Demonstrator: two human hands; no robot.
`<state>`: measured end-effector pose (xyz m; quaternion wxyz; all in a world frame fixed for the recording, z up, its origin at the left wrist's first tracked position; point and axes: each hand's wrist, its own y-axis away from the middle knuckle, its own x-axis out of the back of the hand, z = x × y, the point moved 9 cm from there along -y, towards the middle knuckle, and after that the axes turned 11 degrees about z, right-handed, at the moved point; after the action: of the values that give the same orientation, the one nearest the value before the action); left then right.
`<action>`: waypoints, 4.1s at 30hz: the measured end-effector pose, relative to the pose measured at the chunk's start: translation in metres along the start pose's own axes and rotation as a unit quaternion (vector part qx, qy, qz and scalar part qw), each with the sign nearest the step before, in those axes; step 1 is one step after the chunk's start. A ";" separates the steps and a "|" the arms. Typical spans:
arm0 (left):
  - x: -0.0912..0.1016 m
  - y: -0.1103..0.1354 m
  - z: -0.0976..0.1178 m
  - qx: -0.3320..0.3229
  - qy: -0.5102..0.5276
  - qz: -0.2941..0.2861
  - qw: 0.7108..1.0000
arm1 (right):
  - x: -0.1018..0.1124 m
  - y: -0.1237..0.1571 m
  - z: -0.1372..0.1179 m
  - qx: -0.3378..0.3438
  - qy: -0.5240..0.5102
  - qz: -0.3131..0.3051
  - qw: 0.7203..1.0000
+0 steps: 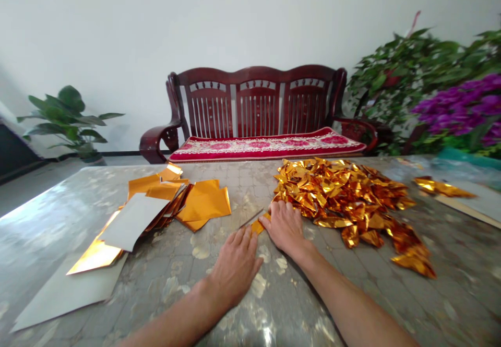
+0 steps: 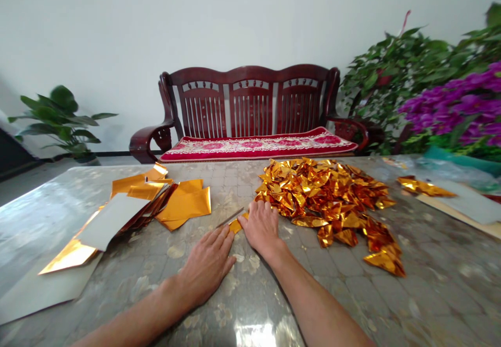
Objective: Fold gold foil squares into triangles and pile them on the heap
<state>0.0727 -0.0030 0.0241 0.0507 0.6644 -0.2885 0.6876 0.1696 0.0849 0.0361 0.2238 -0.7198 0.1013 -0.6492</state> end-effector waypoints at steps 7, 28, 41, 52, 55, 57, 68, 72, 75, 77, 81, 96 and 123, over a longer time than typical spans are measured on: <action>0.006 0.005 -0.011 0.037 -0.026 -0.053 0.998 | -0.005 -0.008 0.013 0.001 0.008 -0.007 1.000; 0.005 -0.010 -0.034 0.029 0.073 -0.036 0.996 | 0.024 0.024 -0.051 0.335 -0.055 0.080 0.937; 0.001 -0.018 -0.042 0.041 0.037 0.038 0.998 | 0.019 0.019 -0.039 0.294 -0.036 0.077 0.952; 0.004 -0.018 -0.052 0.077 0.099 0.067 0.990 | 0.024 0.025 -0.048 0.267 -0.148 0.043 0.951; 0.007 -0.014 -0.065 0.114 0.125 0.085 0.982 | 0.020 0.022 -0.045 0.243 -0.164 0.044 0.955; 0.007 -0.012 -0.072 0.135 0.145 0.091 0.976 | 0.017 0.020 -0.043 0.229 -0.167 0.040 0.958; -0.008 -0.013 -0.088 0.175 0.212 0.076 0.959 | 0.014 0.015 -0.043 0.190 -0.119 0.044 0.974; -0.011 -0.014 -0.094 0.194 0.219 0.070 0.954 | 0.011 0.011 -0.041 0.169 -0.121 0.033 0.978; -0.012 -0.014 -0.095 0.201 0.212 0.059 0.954 | 0.008 0.009 -0.041 0.156 -0.118 0.024 0.980; -0.012 -0.015 -0.096 0.208 0.203 0.051 0.955 | 0.007 0.009 -0.041 0.151 -0.114 0.022 0.982; -0.013 -0.015 -0.099 0.220 0.196 0.042 0.955 | 0.006 0.008 -0.042 0.148 -0.110 0.025 0.983; -0.006 -0.016 -0.093 0.236 0.161 0.027 0.958 | 0.005 0.008 -0.041 0.133 -0.098 0.047 0.985; -0.003 -0.017 -0.095 0.239 0.145 0.039 0.959 | -0.007 0.002 -0.036 0.103 -0.117 0.001 0.988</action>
<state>-0.0033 0.0562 0.0311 -0.0956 0.5382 -0.1310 0.8271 0.1339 0.0795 0.0312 0.3078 -0.7638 0.0083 -0.5673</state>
